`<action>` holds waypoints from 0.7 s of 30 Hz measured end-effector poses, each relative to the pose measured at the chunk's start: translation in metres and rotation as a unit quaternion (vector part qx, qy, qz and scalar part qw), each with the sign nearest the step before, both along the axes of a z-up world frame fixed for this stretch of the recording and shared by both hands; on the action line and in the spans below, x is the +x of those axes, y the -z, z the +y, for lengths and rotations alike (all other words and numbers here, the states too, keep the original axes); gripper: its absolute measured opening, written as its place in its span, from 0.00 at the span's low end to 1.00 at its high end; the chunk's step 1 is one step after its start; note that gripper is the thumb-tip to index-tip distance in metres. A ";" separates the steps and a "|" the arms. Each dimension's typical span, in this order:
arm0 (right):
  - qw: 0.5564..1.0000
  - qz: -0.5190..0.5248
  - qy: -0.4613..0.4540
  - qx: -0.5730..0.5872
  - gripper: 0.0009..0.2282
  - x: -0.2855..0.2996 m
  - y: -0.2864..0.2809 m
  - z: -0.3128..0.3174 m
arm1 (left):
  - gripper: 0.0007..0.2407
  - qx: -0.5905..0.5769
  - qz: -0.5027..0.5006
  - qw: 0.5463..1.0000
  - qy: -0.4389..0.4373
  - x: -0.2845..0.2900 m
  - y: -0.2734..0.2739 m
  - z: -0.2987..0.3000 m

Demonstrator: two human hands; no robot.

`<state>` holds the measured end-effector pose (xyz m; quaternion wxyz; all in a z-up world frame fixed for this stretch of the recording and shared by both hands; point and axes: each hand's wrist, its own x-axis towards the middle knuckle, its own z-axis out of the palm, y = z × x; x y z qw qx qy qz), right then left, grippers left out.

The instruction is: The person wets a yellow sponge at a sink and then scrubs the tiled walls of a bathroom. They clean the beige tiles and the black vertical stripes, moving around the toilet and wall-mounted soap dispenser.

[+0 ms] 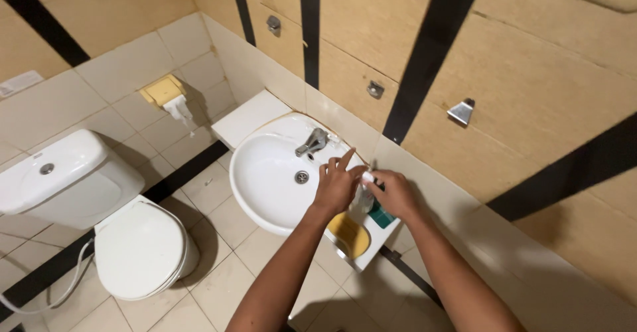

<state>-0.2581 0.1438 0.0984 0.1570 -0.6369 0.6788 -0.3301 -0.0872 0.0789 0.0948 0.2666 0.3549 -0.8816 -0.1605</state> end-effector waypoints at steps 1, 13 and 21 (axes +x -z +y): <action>1.000 0.001 -0.006 -0.004 0.11 0.005 -0.003 0.001 | 0.16 -0.004 0.001 1.000 -0.006 0.003 0.003 0.000; 0.991 -0.081 -0.090 0.055 0.15 0.040 0.018 -0.016 | 0.11 0.020 -0.034 0.999 -0.037 0.063 -0.002 -0.002; 0.973 -0.094 -0.189 0.091 0.41 0.072 0.000 -0.020 | 0.11 0.017 -0.047 0.999 0.001 0.105 -0.027 -0.008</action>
